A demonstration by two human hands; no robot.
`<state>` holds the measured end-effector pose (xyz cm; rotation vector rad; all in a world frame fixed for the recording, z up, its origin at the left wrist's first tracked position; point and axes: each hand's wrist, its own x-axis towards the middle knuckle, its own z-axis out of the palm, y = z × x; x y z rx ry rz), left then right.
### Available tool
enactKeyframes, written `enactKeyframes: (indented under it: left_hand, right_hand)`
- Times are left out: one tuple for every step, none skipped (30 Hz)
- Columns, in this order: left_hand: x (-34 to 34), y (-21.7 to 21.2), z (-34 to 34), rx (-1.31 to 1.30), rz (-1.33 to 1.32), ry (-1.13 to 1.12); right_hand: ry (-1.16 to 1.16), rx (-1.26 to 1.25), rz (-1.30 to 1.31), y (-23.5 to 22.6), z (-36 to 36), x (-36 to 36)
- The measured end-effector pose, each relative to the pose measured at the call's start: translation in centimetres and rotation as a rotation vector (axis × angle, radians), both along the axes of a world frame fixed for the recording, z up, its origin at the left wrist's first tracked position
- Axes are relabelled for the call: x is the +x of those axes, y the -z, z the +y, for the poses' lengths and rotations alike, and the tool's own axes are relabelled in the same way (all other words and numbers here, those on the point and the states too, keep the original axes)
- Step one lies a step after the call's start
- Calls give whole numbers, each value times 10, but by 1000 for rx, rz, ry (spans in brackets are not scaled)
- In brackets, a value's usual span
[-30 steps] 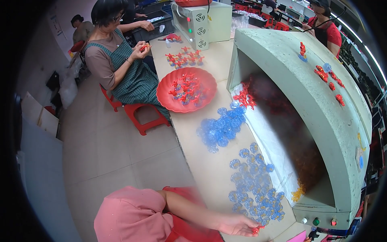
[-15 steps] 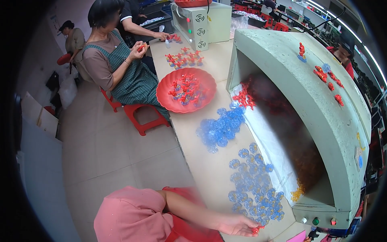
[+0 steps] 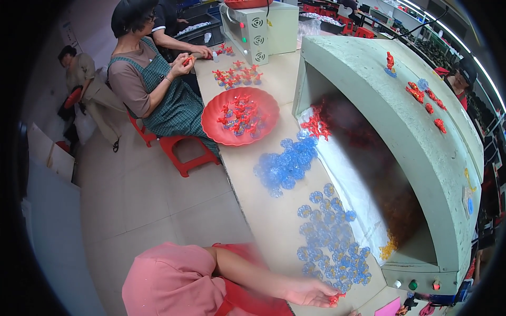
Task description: The person applies glue from a bottle to small red plastic pieces, then attaches them to blue plastic bases by hand.
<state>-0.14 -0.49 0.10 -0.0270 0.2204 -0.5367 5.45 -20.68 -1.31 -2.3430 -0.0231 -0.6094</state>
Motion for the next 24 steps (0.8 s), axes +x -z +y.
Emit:
enactKeyframes:
  left_hand:
    - [0, 0, 0, -1, 0, -2]
    - [0, 0, -1, -1, -1, -4]
    - [0, 0, -1, -2, -1, -3]
    - [0, -1, -1, 4, 2, -1]
    - [0, -2, -1, 11, 4, 1]
    - [0, -2, 0, 10, 4, 1]
    - [0, -2, 0, 8, 7, 4]
    - [0, -1, 1, 7, 11, 7]
    - [0, -1, 0, 8, 11, 6]
    - [0, 0, -1, 8, 12, 4]
    - [0, 0, -2, 8, 12, 2]
    - [0, 0, -2, 11, 12, 2]
    - [0, 0, -2, 9, 9, -3]
    - [-1, 0, -3, 8, 5, -8]
    - [-1, 0, -2, 11, 5, -8]
    - [-1, 0, -2, 9, -1, -4]
    - [0, 0, -1, 6, -7, 0]
    - [0, 1, -2, 6, -7, 0]
    - [0, 3, -3, 0, 0, -4]
    - [0, 3, -3, -7, 7, -8]
    - [0, 3, -3, -7, 7, -6]
    - [0, 3, -3, -3, 5, -2]
    - [0, 3, -3, 1, 3, 1]
    - [0, 2, -2, 1, 3, 1]
  right_hand:
    - [19, 54, 39, -2, 2, -1]
    - [38, 109, 78, -4, 4, -2]
    - [39, 109, 77, -7, 7, -3]
    - [46, 98, 74, -9, 9, -4]
    - [53, 88, 71, -12, 11, -5]
    - [53, 87, 70, -15, 15, -6]
    - [67, 83, 80, -19, 18, -7]
    - [81, 79, 90, -21, 20, -8]
    - [80, 80, 90, -21, 19, -8]
    - [80, 85, 102, -20, 18, -7]
    - [79, 90, 114, -20, 17, -7]
    - [78, 92, 115, -18, 16, -6]
    - [97, 120, 136, -15, 13, -5]
    - [116, 148, 157, -13, 11, -5]
    - [116, 151, 158, -13, 11, -5]
    - [107, 123, 144, -13, 11, -6]
    - [98, 95, 131, -13, 11, -6]
    - [97, 95, 132, -12, 10, -6]
    - [87, 107, 130, -11, 10, -5]
    - [76, 119, 127, -11, 9, -5]
    - [78, 120, 128, -13, 11, -6]
    - [90, 153, 143, -17, 15, -8]
    - [102, 187, 158, -20, 17, -9]
    - [102, 186, 158, -18, 16, -8]
